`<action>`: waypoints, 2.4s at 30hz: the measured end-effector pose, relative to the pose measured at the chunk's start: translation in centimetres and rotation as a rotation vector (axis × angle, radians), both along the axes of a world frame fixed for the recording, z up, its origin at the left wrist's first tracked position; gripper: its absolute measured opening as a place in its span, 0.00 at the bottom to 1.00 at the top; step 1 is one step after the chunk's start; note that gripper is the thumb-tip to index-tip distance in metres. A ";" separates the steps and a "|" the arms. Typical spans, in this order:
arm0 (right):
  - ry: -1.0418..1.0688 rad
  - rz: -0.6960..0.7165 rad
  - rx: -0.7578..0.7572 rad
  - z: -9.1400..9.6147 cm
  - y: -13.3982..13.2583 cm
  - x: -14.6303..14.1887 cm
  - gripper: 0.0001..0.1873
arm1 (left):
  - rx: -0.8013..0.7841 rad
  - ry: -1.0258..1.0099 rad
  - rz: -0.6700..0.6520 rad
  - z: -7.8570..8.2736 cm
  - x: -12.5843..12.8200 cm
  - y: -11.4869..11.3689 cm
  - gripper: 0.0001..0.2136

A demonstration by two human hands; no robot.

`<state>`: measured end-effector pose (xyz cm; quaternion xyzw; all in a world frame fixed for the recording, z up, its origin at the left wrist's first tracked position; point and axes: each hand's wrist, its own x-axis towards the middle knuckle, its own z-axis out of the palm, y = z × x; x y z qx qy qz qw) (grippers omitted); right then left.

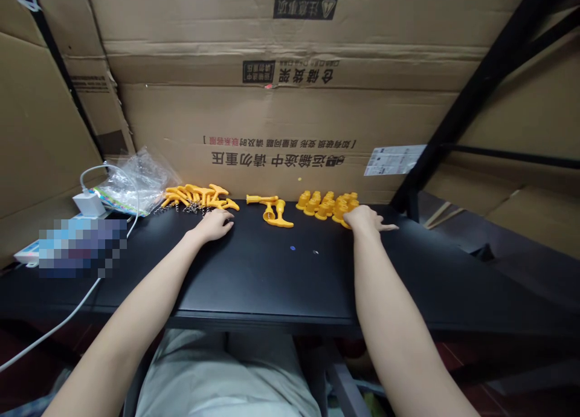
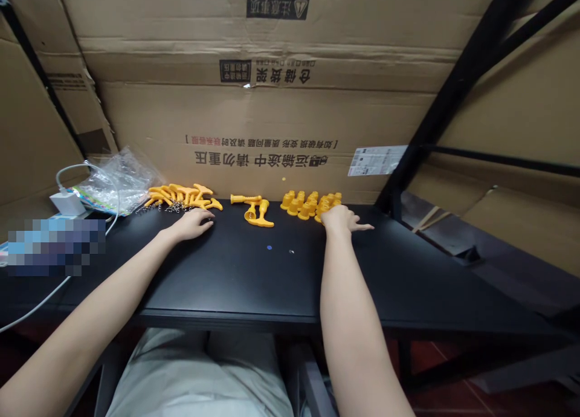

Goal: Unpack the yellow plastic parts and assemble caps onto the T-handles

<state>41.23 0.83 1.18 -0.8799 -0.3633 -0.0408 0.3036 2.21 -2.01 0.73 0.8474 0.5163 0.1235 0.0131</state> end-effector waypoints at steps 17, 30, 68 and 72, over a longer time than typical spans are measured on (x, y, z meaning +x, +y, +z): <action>0.144 -0.089 0.078 -2.2 -0.7 -1.5 0.26 | -0.127 0.039 0.029 -1.4 0.1 0.4 0.22; -0.398 0.569 0.422 1.4 -1.4 -8.9 0.16 | -0.047 -0.067 0.033 -2.5 0.5 3.5 0.17; -0.450 0.795 0.404 -2.2 -0.4 -15.5 0.18 | -0.079 -0.196 0.298 1.4 2.0 2.1 0.26; -0.468 0.778 0.542 -2.6 0.2 -15.4 0.19 | 0.013 -0.297 0.280 1.2 1.3 0.2 0.25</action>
